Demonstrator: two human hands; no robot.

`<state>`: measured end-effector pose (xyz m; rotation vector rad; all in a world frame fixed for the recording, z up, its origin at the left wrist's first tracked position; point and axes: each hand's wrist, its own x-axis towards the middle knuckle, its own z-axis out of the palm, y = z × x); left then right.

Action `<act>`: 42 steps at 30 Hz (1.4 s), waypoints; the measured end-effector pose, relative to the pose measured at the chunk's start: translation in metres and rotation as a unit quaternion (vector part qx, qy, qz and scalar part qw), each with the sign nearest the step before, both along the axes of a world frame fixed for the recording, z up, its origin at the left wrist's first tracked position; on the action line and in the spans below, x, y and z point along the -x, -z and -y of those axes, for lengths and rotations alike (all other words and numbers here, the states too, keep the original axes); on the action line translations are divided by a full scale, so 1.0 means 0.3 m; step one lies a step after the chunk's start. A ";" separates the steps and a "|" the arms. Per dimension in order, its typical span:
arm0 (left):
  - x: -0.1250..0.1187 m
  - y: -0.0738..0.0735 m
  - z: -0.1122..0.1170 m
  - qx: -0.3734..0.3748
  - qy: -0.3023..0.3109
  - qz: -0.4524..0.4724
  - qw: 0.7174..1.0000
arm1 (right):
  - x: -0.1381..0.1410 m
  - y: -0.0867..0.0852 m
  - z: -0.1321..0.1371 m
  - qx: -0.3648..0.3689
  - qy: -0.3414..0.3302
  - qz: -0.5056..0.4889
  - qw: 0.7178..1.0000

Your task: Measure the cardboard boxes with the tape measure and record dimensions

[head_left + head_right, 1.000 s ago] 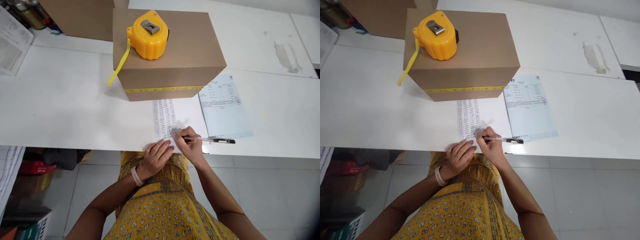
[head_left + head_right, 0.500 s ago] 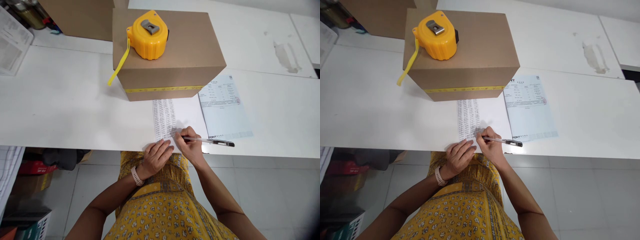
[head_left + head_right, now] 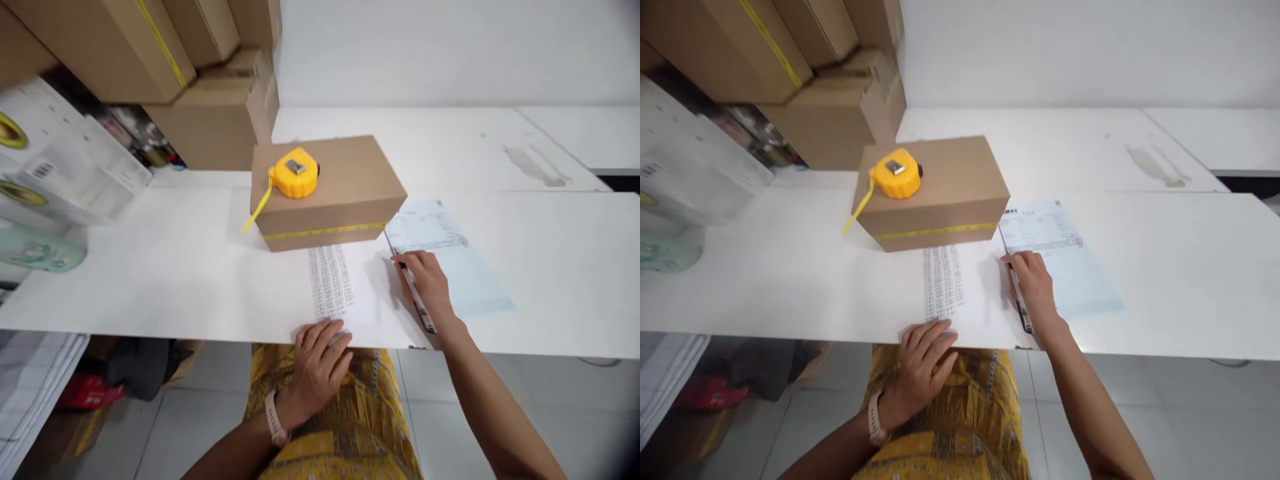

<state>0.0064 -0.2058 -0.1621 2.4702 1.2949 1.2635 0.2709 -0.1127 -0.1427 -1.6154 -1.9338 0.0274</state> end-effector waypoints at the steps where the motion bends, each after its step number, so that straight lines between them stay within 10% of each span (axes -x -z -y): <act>1: 0.013 -0.032 -0.019 0.010 0.003 0.010 1.000 | -0.017 0.012 -0.017 0.001 -0.013 0.038 0.999; 8: 0.135 -0.389 -0.418 -0.156 -0.108 0.043 0.981 | -0.032 0.093 -0.052 -0.044 -0.015 0.080 0.996; 15: 0.091 -0.509 -0.775 0.082 -0.131 0.005 0.988 | -0.048 0.089 -0.040 -0.092 0.033 -0.043 0.994; 20: 0.044 -0.556 -0.691 0.212 0.000 0.205 0.956 | 0.005 -0.090 -0.023 -0.158 0.083 -0.249 0.952; 24: -0.011 -0.627 -0.551 0.412 0.184 0.288 0.845 | 0.082 -0.334 -0.056 0.087 -0.117 -0.493 0.858; 27: -0.030 -0.658 -0.510 0.453 0.191 0.276 0.826 | 0.150 -0.458 -0.113 0.202 -0.211 -0.519 0.804; 36: 0.205 -0.763 -0.648 0.438 0.140 0.278 0.843 | 0.114 -0.578 -0.343 0.150 -0.151 -0.501 0.839; 42: 0.491 -0.740 -0.821 0.463 0.022 0.283 0.840 | -0.007 -0.507 -0.514 0.180 -0.024 -0.415 0.892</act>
